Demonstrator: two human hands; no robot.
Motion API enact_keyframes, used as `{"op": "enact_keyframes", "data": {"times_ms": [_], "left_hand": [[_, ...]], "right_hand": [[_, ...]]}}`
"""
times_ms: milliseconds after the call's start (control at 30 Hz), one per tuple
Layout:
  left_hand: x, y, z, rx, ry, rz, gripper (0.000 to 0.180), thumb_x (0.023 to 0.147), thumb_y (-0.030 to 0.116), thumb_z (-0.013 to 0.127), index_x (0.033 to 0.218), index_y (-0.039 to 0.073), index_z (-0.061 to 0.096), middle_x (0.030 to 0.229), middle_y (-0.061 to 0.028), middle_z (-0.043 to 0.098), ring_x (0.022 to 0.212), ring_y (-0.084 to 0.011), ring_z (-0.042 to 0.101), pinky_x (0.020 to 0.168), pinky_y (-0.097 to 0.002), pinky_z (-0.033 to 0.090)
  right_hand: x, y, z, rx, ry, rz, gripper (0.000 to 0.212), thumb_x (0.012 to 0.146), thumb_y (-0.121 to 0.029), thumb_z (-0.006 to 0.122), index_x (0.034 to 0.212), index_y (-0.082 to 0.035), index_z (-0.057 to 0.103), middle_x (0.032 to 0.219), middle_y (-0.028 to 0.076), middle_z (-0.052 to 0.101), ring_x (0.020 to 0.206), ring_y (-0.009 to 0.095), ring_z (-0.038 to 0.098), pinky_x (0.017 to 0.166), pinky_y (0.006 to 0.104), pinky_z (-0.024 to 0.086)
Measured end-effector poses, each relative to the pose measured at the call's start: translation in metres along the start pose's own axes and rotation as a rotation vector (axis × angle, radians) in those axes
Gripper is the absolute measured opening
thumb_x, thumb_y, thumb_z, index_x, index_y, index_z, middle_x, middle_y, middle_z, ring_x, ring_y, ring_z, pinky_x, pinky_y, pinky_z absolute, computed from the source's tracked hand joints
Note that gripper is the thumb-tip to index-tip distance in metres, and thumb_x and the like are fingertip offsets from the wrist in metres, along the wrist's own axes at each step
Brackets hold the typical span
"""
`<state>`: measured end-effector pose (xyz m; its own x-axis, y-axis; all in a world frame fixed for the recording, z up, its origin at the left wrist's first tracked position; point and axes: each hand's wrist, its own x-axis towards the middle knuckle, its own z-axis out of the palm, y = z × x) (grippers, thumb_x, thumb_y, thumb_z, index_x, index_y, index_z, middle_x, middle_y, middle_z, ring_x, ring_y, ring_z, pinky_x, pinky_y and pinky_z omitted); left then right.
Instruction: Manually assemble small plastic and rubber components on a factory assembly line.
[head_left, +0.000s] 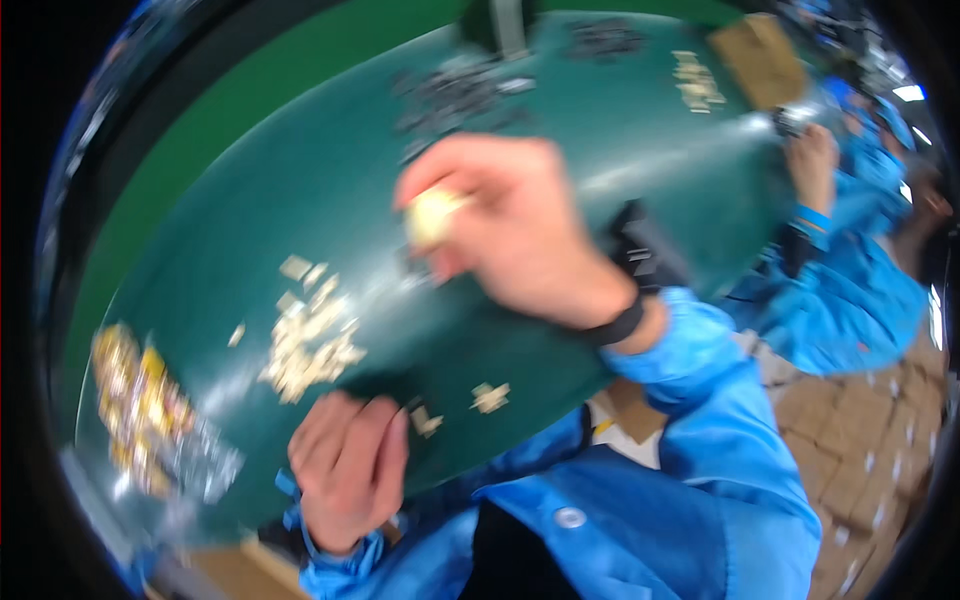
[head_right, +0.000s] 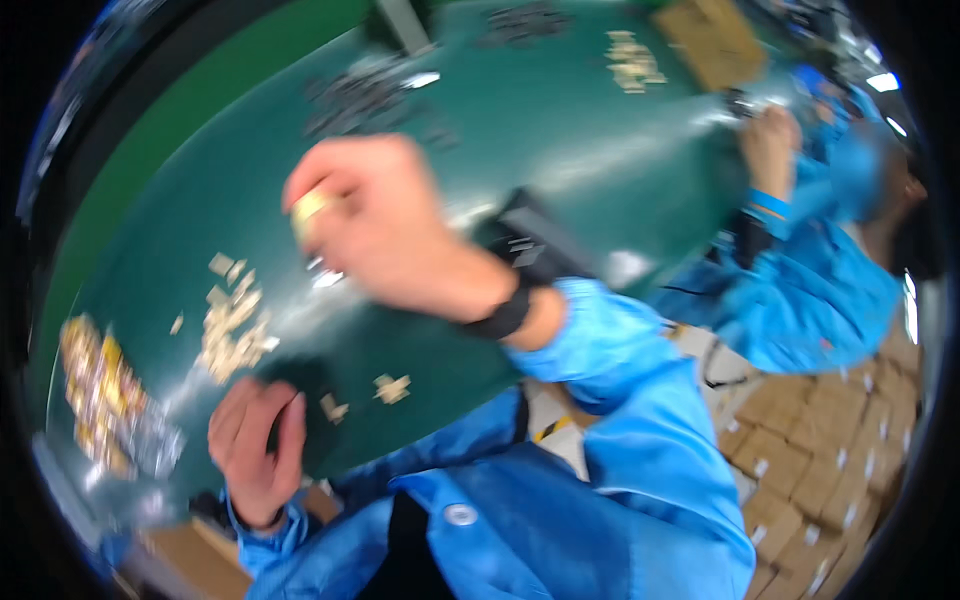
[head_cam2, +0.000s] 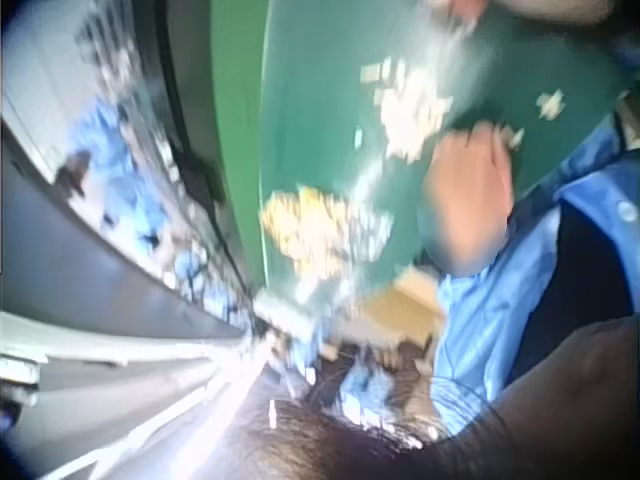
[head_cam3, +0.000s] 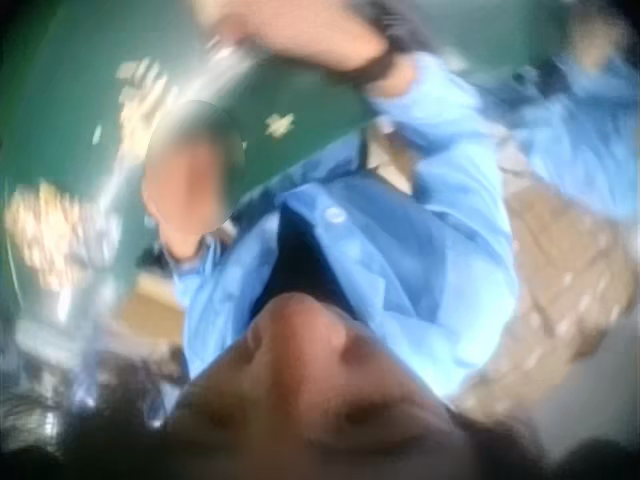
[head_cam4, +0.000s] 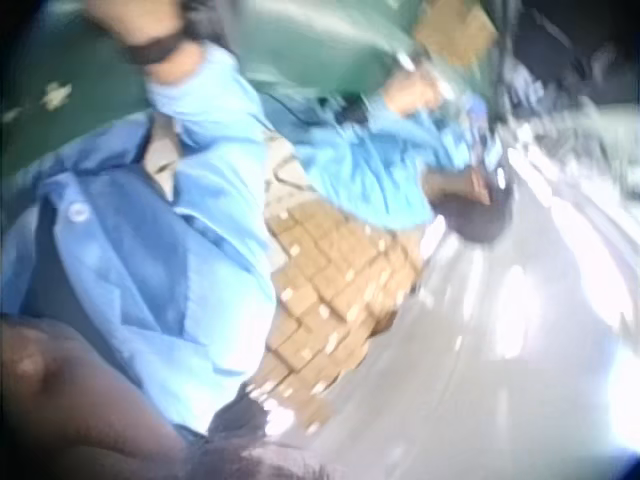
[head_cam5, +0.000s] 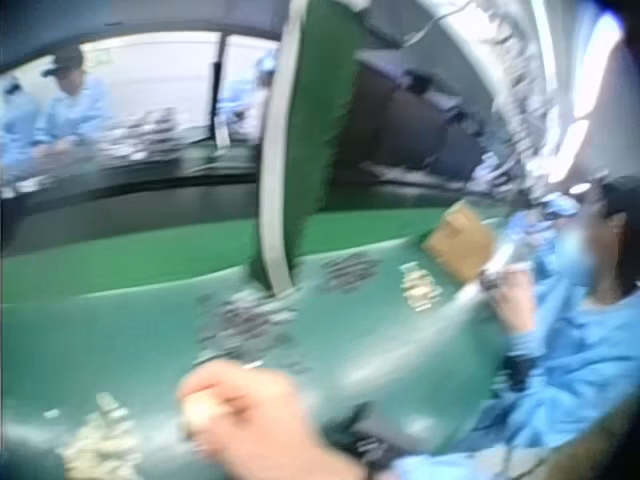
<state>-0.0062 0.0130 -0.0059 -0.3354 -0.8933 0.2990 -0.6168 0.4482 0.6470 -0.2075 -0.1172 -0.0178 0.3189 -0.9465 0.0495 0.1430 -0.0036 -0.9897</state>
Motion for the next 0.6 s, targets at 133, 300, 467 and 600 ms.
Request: {"op": "enact_keyframes", "data": {"times_ms": [133,300,467,600], "left_hand": [[-0.01,0.004,-0.01,-0.185,0.055,-0.107,0.01,0.074,-0.008,0.066,0.083,-0.008,0.062,0.091,-0.0209,0.067,0.083,-0.0334,0.066,0.075,-0.0381,0.052],[-0.036,0.02,-0.003,-0.141,0.0,-0.149,0.015,0.076,-0.008,0.065,0.09,-0.007,0.06,0.122,-0.0283,0.061,0.123,-0.0473,0.056,0.104,-0.0516,0.043],[-0.048,0.031,0.014,0.018,0.016,-0.237,0.025,0.074,-0.008,0.069,0.097,-0.005,0.06,0.14,-0.03,0.05,0.14,-0.0536,0.036,0.114,-0.057,0.029],[-0.042,0.03,0.019,0.092,0.002,-0.235,0.029,0.073,-0.008,0.07,0.1,-0.003,0.06,0.146,-0.0297,0.044,0.144,-0.0547,0.027,0.116,-0.0581,0.024]], "right_hand": [[-0.004,-0.006,0.0,0.005,-0.054,0.027,0.016,0.085,0.008,0.049,0.092,0.004,0.063,0.072,0.008,0.064,0.056,0.009,0.059,0.048,0.0227,0.047],[-0.001,-0.003,0.007,0.005,-0.069,0.009,0.015,0.085,0.006,0.05,0.091,0.004,0.063,0.072,0.007,0.064,0.056,0.009,0.06,0.048,0.0231,0.048],[-0.003,-0.003,0.008,-0.01,-0.094,-0.027,0.016,0.082,0.008,0.049,0.09,0.006,0.062,0.073,0.008,0.064,0.057,0.009,0.061,0.048,0.0231,0.048],[-0.004,-0.006,0.007,-0.017,-0.081,-0.037,0.015,0.082,0.008,0.049,0.09,0.006,0.062,0.073,0.008,0.064,0.057,0.009,0.061,0.048,0.0233,0.048]]}}
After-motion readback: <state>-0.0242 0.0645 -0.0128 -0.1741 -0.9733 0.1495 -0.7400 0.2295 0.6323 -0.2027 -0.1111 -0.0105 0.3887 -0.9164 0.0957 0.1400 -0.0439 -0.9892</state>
